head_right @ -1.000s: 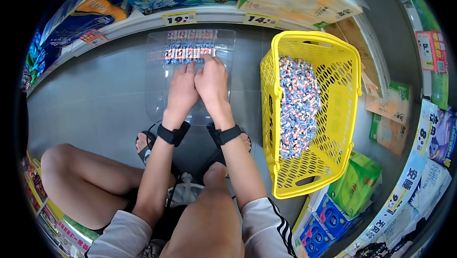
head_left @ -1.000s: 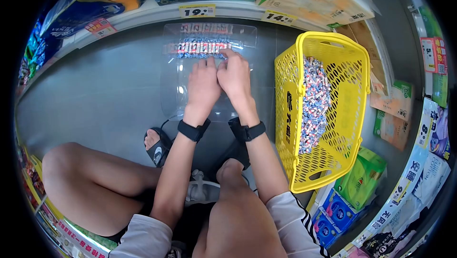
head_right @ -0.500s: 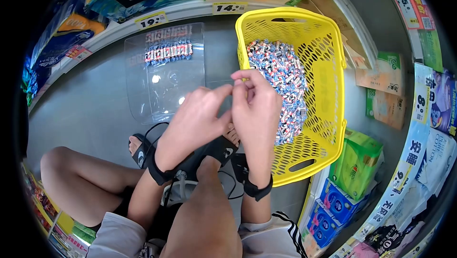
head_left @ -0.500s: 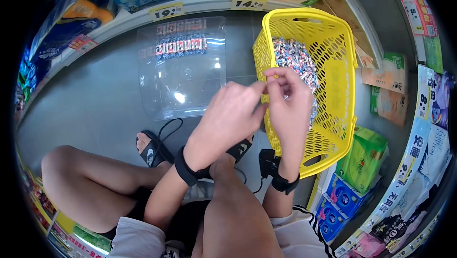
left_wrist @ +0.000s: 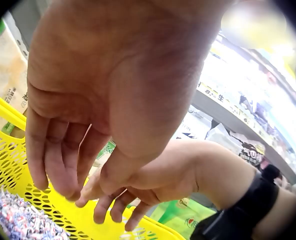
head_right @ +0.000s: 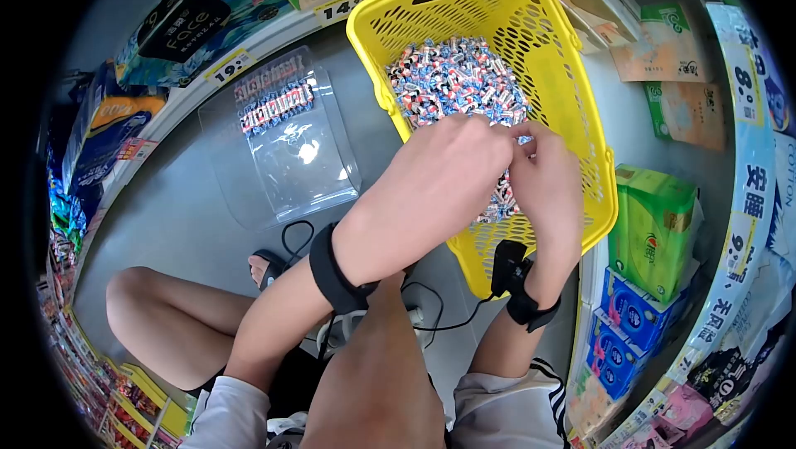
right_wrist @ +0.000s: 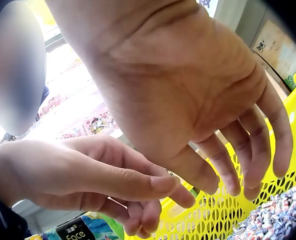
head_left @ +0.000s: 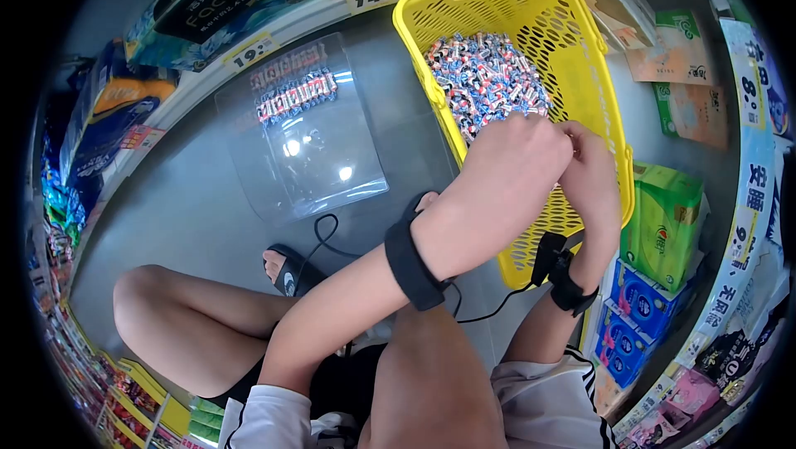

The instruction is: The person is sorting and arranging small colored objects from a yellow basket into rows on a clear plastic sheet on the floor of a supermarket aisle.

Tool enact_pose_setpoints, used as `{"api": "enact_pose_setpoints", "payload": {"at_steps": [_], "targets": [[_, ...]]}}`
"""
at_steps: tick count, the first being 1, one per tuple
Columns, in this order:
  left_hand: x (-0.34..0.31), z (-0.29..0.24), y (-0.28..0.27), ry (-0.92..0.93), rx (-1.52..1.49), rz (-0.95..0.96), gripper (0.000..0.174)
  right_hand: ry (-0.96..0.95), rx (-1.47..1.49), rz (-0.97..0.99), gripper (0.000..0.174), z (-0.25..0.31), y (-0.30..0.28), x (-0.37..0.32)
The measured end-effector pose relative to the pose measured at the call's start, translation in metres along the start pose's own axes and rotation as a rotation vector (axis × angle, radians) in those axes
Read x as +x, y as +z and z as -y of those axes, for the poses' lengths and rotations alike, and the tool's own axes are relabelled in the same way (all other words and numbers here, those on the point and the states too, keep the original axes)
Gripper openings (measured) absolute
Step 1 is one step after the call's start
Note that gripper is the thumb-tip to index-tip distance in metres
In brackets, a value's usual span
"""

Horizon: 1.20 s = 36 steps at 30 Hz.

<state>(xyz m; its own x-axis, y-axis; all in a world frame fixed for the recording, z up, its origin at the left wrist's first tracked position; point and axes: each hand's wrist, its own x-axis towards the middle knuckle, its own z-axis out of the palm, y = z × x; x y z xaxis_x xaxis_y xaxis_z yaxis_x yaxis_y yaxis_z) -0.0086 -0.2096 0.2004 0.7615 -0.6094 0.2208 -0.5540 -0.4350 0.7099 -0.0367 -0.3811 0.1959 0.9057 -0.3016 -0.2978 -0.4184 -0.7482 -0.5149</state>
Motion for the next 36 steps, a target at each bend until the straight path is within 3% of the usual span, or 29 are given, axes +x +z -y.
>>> {"api": "enact_pose_setpoints", "payload": {"at_steps": [5, 9, 11, 16, 25, 29, 31, 36], "targets": [[0.036, 0.009, 0.017, 0.074, 0.086, 0.045, 0.010, 0.032, -0.070, 0.006, 0.033, -0.030, 0.000, 0.029], [0.057, 0.024, 0.043, 0.105, 0.113, 0.068, 0.009, 0.186, -0.009, 0.096, 0.037, -0.043, 0.006, 0.052], [0.060, 0.028, 0.054, 0.072, 0.109, 0.074, 0.011, 0.103, -0.029, 0.106, 0.036, -0.061, 0.017, 0.062], [0.080, 0.037, 0.065, -0.105, 0.136, 0.395, 0.019, 0.231, 0.036, 0.099, 0.030, -0.078, 0.031, 0.069], [0.099, 0.061, 0.107, -0.079, 0.136, 0.483, 0.017, 0.255, 0.045, 0.091, 0.032, -0.123, 0.074, 0.083], [0.097, 0.067, 0.126, -0.166, 0.039, 0.501, 0.018, 0.221, 0.078, 0.109, 0.030, -0.127, 0.083, 0.084], [0.098, 0.070, 0.135, -0.246, 0.084, 0.661, 0.024, 0.293, 0.132, 0.134, 0.029, -0.128, 0.084, 0.084], [0.095, 0.079, 0.146, -0.308, 0.095, 0.713, 0.029, 0.275, 0.209, 0.085, 0.024, -0.140, 0.103, 0.087]]}}
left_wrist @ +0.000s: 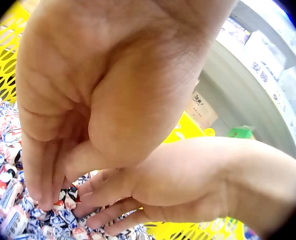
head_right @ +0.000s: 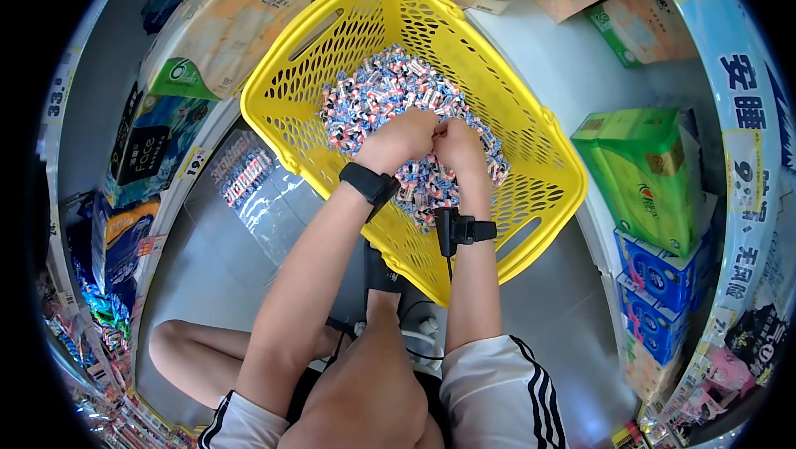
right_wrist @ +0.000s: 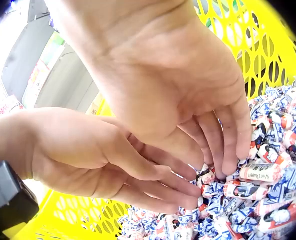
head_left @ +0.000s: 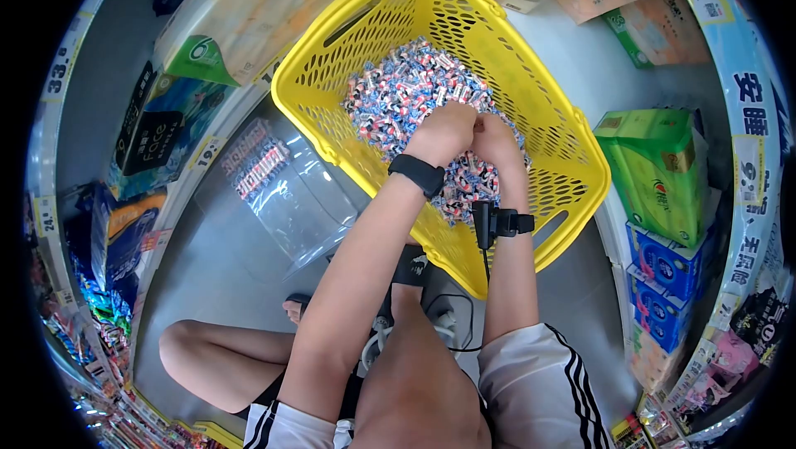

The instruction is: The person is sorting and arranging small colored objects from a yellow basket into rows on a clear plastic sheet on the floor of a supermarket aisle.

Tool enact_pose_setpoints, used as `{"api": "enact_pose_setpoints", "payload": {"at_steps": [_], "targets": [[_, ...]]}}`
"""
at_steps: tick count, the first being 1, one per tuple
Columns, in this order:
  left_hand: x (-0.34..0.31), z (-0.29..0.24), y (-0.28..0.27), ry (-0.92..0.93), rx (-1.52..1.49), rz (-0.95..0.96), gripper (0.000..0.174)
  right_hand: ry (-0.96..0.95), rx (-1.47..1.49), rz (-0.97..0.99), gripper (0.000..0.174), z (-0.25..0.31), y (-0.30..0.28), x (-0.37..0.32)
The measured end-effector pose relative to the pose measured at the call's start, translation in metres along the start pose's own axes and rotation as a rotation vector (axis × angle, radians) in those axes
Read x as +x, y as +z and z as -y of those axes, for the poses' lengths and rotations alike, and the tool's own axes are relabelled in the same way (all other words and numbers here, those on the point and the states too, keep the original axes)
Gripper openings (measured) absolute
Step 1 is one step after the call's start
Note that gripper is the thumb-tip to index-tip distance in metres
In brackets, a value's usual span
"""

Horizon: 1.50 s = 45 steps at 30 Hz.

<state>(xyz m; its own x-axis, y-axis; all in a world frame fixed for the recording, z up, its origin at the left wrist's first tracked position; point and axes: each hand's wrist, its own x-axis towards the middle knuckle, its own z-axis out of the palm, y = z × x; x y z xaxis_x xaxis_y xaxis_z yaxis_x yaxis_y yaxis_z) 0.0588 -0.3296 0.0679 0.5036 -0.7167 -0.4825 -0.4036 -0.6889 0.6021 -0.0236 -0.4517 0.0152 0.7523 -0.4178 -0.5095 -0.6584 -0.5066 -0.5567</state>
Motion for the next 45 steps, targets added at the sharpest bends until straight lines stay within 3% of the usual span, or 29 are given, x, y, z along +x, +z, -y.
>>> {"api": "enact_pose_setpoints", "payload": {"at_steps": [3, 8, 10, 19, 25, 28, 33, 38, 45], "targets": [[0.000, 0.004, 0.003, 0.040, -0.020, -0.062, 0.028, 0.011, 0.018, 0.005, 0.024, -0.006, 0.006, 0.004], [-0.012, -0.007, -0.008, 0.008, -0.042, 0.006, 0.024, 0.066, 0.109, 0.117, 0.030, -0.012, 0.016, 0.013], [-0.007, -0.004, -0.005, -0.002, -0.017, 0.015, 0.025, -0.127, -0.044, -0.144, 0.036, -0.010, 0.025, 0.005], [-0.019, -0.007, 0.005, 0.019, 0.044, -0.029, 0.022, -0.100, 0.010, -0.099, 0.030, 0.001, 0.004, -0.007], [-0.037, -0.012, 0.005, 0.182, 0.035, -0.291, 0.020, -0.005, 0.129, -0.042, 0.017, 0.026, -0.019, -0.022], [-0.060, -0.019, -0.016, 0.157, -0.019, -0.311, 0.021, 0.027, 0.233, 0.005, 0.018, 0.043, -0.035, -0.035], [-0.088, -0.008, -0.019, 0.155, -0.022, -0.519, 0.019, -0.151, 0.385, 0.088, 0.023, 0.065, -0.045, -0.054], [-0.128, -0.004, -0.033, 0.168, 0.042, -0.713, 0.014, -0.180, 0.453, 0.185, 0.019, 0.104, -0.055, -0.084], [-0.177, 0.004, -0.045, 0.016, -0.184, -0.796, 0.021, -0.290, 0.498, 0.295, 0.021, 0.143, -0.045, -0.106]]}}
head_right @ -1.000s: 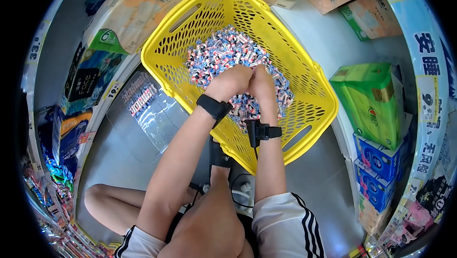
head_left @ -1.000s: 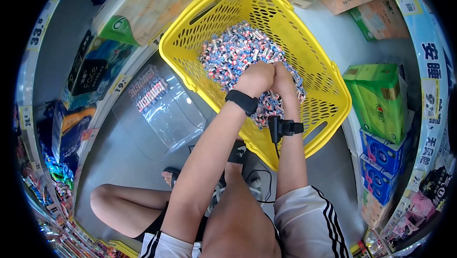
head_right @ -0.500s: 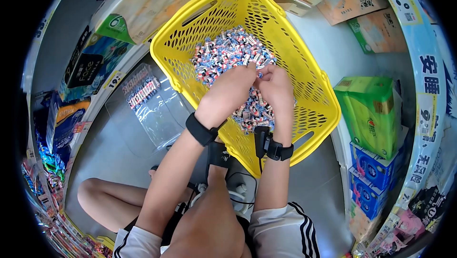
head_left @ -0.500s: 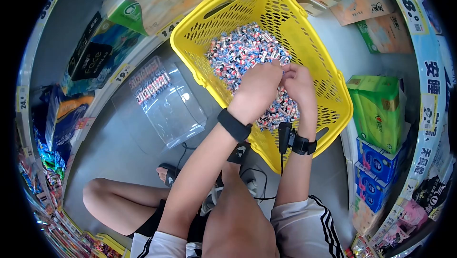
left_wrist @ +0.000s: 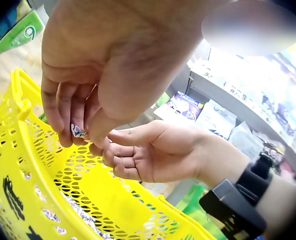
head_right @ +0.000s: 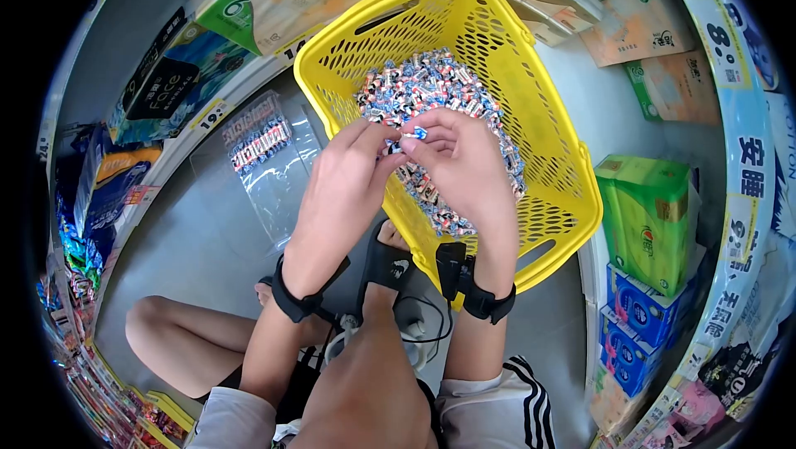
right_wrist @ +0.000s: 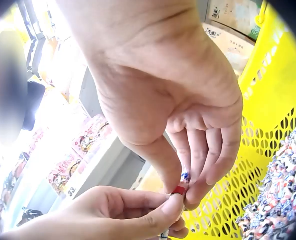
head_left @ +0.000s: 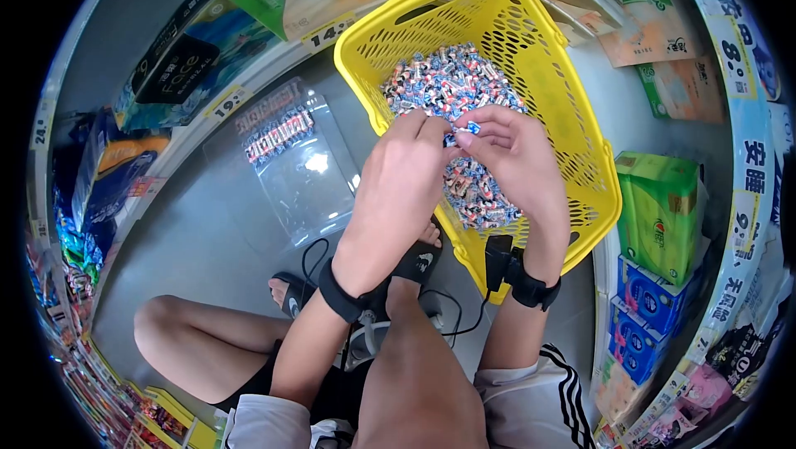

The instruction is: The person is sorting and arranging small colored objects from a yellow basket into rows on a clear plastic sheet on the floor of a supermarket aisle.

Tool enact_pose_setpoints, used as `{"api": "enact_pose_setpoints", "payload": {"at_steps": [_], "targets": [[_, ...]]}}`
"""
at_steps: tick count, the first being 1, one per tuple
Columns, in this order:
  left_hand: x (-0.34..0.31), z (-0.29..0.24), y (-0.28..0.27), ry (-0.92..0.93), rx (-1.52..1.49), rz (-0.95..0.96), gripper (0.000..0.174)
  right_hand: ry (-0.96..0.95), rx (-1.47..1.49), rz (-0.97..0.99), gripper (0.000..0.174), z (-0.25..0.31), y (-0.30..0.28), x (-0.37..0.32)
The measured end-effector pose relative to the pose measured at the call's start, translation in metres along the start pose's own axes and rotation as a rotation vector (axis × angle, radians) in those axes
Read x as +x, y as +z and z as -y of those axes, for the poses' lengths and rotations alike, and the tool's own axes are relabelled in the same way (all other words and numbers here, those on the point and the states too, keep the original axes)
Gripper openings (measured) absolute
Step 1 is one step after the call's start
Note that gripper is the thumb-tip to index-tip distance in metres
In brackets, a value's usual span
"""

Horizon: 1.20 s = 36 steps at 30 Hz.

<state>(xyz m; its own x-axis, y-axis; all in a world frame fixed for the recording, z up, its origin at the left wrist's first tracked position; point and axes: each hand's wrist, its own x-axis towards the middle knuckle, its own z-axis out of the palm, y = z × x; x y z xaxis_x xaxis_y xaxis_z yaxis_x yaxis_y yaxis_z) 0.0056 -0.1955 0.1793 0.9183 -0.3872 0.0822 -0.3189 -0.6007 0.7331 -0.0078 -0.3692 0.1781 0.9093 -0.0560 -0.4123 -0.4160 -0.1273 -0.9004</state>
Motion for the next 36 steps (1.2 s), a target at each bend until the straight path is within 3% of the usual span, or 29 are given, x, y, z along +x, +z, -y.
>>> {"api": "enact_pose_setpoints", "payload": {"at_steps": [3, 6, 10, 12, 15, 22, 30, 32, 36], "targets": [[-0.010, 0.006, -0.019, -0.045, 0.033, -0.049, 0.024, -0.086, -0.056, 0.026, 0.024, 0.011, 0.020, 0.000], [-0.021, 0.013, -0.042, -0.119, -0.075, -0.073, 0.026, -0.050, -0.146, 0.097, 0.024, 0.032, 0.041, -0.001], [-0.033, 0.024, -0.069, -0.236, -0.103, -0.100, 0.028, -0.096, -0.040, 0.175, 0.026, 0.038, 0.072, 0.001], [-0.040, 0.040, -0.076, -0.225, -0.075, -0.113, 0.027, -0.164, -0.127, 0.148, 0.023, 0.038, 0.092, 0.005], [-0.050, 0.061, -0.083, -0.384, -0.179, -0.071, 0.026, -0.216, -0.295, 0.162, 0.017, 0.042, 0.116, 0.008], [-0.081, 0.105, -0.069, -0.540, -0.189, -0.154, 0.024, -0.312, -0.637, 0.233, 0.010, 0.000, 0.175, 0.030], [-0.109, 0.171, -0.042, -0.664, -0.253, -0.178, 0.020, -0.301, -0.774, 0.312, 0.009, -0.043, 0.223, 0.057], [-0.111, 0.178, -0.041, -0.695, -0.235, -0.188, 0.020, -0.260, -0.905, 0.327, 0.014, -0.041, 0.236, 0.063], [-0.114, 0.193, -0.039, -0.745, -0.184, -0.253, 0.013, -0.281, -0.842, 0.276, 0.026, -0.051, 0.257, 0.068]]}}
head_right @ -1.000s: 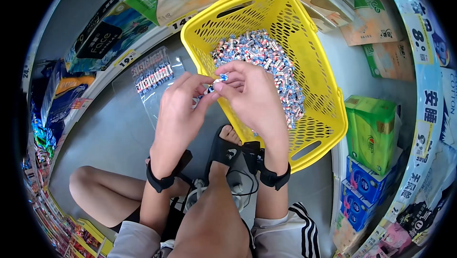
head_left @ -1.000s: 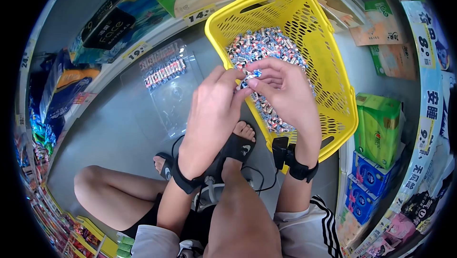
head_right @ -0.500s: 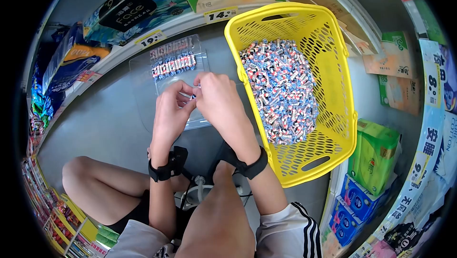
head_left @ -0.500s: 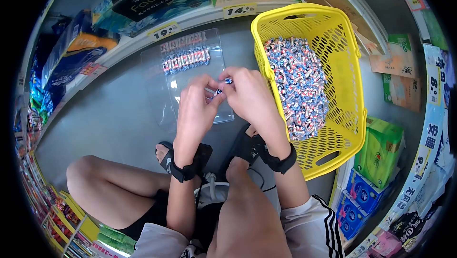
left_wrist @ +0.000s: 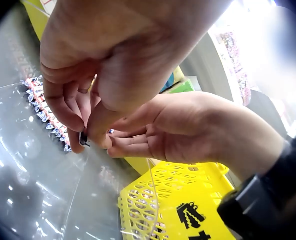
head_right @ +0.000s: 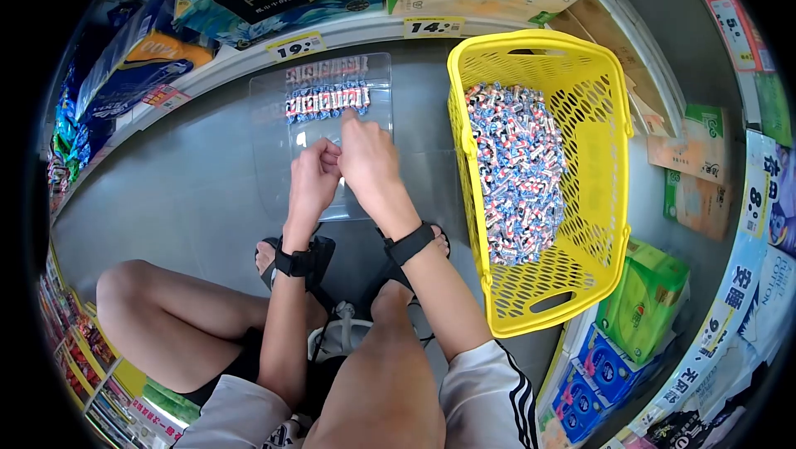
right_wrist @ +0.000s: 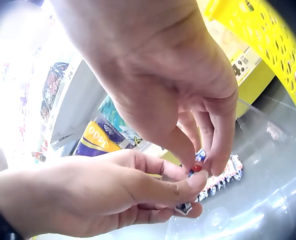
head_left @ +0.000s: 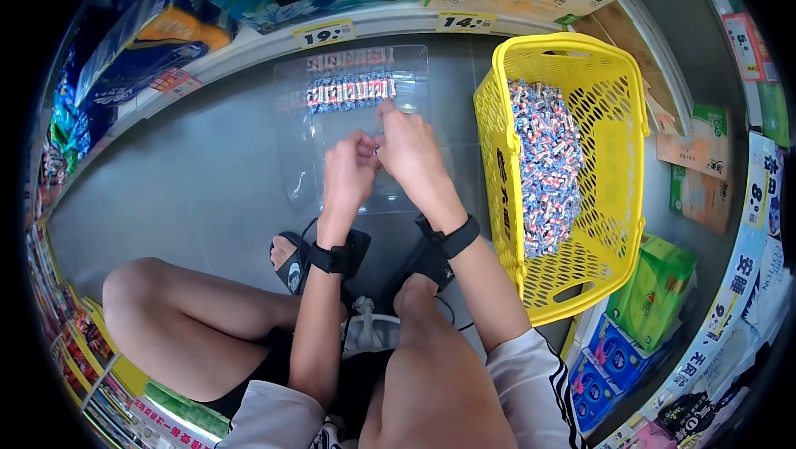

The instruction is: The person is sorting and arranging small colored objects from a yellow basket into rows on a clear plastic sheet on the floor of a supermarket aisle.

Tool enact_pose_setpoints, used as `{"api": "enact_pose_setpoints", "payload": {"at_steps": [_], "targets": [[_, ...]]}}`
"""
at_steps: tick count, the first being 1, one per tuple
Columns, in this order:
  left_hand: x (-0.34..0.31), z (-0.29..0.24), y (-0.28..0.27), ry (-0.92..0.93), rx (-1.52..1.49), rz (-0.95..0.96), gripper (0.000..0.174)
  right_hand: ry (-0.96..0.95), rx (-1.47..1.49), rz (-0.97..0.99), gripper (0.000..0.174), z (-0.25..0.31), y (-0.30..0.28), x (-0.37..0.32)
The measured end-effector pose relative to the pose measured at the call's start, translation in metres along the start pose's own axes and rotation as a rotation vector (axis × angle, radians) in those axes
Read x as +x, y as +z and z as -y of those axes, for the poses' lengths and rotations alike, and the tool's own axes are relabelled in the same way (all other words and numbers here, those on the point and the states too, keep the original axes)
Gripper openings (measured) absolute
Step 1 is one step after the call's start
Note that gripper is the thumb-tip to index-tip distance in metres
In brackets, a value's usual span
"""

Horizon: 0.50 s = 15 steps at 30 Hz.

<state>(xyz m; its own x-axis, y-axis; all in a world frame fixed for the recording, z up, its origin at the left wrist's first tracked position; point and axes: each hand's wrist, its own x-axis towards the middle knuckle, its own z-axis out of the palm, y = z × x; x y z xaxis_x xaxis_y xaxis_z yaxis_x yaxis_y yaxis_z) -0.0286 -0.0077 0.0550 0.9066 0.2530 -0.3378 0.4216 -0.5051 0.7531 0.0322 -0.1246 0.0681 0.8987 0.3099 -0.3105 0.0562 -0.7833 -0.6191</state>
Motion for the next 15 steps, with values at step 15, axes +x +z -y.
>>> {"api": "enact_pose_setpoints", "payload": {"at_steps": [15], "targets": [[0.054, 0.044, 0.027, -0.009, -0.336, 0.129, 0.036, 0.188, -0.033, -0.244, 0.027, 0.001, 0.043, 0.037]]}}
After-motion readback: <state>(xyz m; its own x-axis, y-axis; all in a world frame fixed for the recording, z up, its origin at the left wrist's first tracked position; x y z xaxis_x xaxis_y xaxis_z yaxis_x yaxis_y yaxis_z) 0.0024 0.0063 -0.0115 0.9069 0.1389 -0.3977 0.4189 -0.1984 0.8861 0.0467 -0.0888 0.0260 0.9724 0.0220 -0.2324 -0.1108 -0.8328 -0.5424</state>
